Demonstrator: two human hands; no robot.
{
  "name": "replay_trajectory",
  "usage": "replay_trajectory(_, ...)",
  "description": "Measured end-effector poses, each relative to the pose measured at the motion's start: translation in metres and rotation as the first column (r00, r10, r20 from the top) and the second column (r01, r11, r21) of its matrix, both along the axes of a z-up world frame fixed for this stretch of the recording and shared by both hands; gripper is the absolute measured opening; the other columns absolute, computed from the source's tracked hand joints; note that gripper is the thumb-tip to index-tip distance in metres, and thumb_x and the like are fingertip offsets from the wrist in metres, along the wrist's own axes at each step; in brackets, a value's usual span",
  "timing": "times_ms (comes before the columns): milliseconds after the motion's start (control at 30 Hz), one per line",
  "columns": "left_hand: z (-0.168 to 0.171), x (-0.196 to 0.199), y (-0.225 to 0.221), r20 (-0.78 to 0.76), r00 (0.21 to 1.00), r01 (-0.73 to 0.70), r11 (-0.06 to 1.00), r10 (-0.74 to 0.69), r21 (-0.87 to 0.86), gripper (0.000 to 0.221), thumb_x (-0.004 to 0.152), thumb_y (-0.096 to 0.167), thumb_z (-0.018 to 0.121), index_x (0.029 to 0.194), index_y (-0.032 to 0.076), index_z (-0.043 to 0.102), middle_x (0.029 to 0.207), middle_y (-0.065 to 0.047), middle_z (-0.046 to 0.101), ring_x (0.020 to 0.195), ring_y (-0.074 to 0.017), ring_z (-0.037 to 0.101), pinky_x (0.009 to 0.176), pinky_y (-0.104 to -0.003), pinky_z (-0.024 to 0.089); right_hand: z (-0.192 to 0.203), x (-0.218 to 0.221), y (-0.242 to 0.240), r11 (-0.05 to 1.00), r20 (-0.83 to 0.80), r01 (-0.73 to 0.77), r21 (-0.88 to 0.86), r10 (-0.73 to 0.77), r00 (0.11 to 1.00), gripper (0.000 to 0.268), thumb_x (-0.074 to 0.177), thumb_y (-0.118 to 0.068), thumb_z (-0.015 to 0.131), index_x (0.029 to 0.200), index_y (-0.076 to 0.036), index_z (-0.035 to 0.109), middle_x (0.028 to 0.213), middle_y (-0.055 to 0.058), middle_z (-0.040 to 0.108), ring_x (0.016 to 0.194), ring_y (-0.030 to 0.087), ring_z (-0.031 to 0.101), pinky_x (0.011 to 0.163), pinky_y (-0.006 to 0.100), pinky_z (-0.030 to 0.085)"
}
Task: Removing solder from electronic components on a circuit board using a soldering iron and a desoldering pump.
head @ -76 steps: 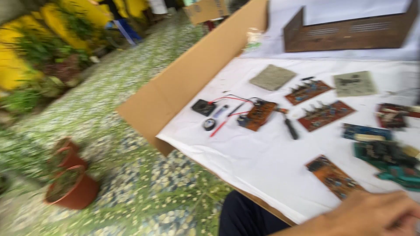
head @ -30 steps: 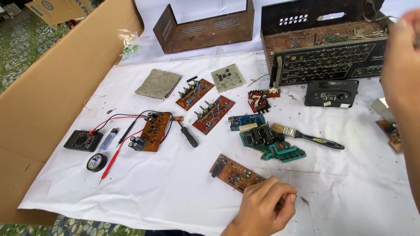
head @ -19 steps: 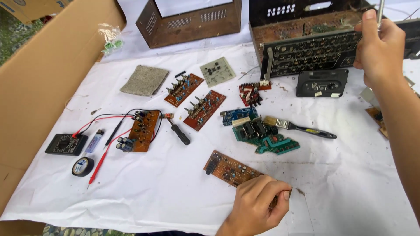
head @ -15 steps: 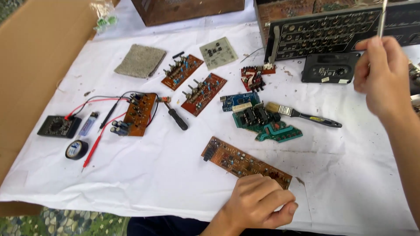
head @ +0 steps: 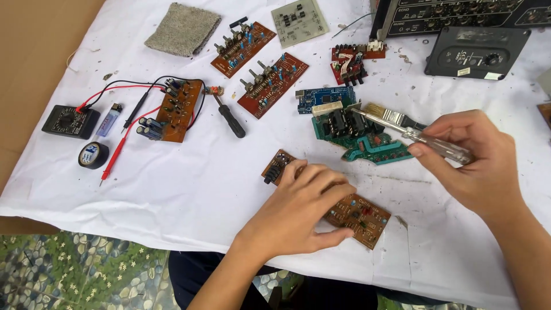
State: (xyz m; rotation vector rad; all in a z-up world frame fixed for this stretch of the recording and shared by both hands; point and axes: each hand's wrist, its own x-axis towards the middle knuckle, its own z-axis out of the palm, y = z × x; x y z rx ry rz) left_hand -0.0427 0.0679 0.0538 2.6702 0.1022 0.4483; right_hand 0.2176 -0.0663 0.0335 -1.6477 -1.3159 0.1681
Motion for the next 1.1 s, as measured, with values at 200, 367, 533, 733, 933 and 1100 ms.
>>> replay_trajectory(200,-0.02,0.007,-0.005,0.022,0.998,0.059,0.998,-0.059,0.017,0.056,0.094,0.05,0.063,0.129,0.007,0.063,0.125,-0.009,0.06,0.119,-0.03,0.054,0.109,-0.055,0.035,-0.014,0.018,-0.02,0.979,-0.038,0.144,0.144,-0.14,0.989,0.024,0.115,-0.003,0.072,0.126,0.002,0.052,0.103,0.011,0.055,0.075,0.012,0.045,0.068,0.024,0.033)
replay_trajectory(367,-0.019,0.006,-0.01,0.045,0.999,0.027,0.999,-0.029,0.035,0.054,0.099,0.05,0.058,0.131,0.007,0.06,0.126,-0.011,0.063,0.118,-0.0295,0.058,0.108,-0.053,0.037,-0.01,0.016,-0.019,0.96,-0.118,0.257,0.11,-0.244,0.963,0.021,0.13,-0.01,0.052,0.144,0.003,0.043,0.109,0.017,0.054,0.082,0.021,0.052,0.079,0.031,0.043)
replay_trajectory(533,-0.02,0.006,-0.014,0.095,0.994,0.041,0.993,-0.052,0.107,0.034,0.1,0.039,0.067,0.118,0.011,0.061,0.135,-0.015,0.059,0.121,-0.0328,0.061,0.107,-0.053,0.041,-0.015,0.021,-0.015,0.966,-0.358,0.151,0.21,-0.067,0.931,0.03,0.12,-0.026,0.059,0.13,0.001,0.051,0.086,0.006,0.048,0.064,0.015,0.045,0.063,0.026,0.038)
replay_trajectory(733,-0.018,0.005,-0.016,0.077,0.993,0.082,0.992,-0.089,0.09,0.023,0.102,0.031,0.067,0.117,0.015,0.061,0.143,-0.016,0.054,0.122,-0.0359,0.061,0.111,-0.061,0.036,-0.028,0.03,-0.021,0.974,-0.338,0.137,0.18,-0.069,0.939,0.047,0.125,-0.037,0.042,0.111,0.007,0.051,0.104,0.016,0.055,0.066,0.016,0.051,0.056,0.024,0.039)
replay_trajectory(933,-0.018,0.007,-0.015,0.055,0.993,0.098,0.992,-0.103,0.08,0.023,0.102,0.032,0.065,0.118,0.016,0.066,0.144,-0.015,0.053,0.122,-0.0356,0.058,0.111,-0.062,0.036,-0.02,0.021,-0.021,0.981,-0.363,0.049,0.185,0.022,0.931,0.041,0.118,-0.032,0.043,0.101,0.003,0.052,0.078,0.013,0.051,0.055,0.013,0.043,0.052,0.023,0.031)
replay_trajectory(1100,-0.016,0.007,-0.016,0.062,0.993,0.096,0.995,-0.098,0.034,0.022,0.102,0.032,0.063,0.113,0.012,0.064,0.142,-0.015,0.054,0.122,-0.0354,0.059,0.112,-0.062,0.034,-0.013,0.011,-0.016,0.985,-0.282,0.001,0.173,0.049,0.958,0.041,0.113,-0.022,0.045,0.097,0.013,0.057,0.085,0.021,0.059,0.058,0.018,0.048,0.049,0.021,0.038)
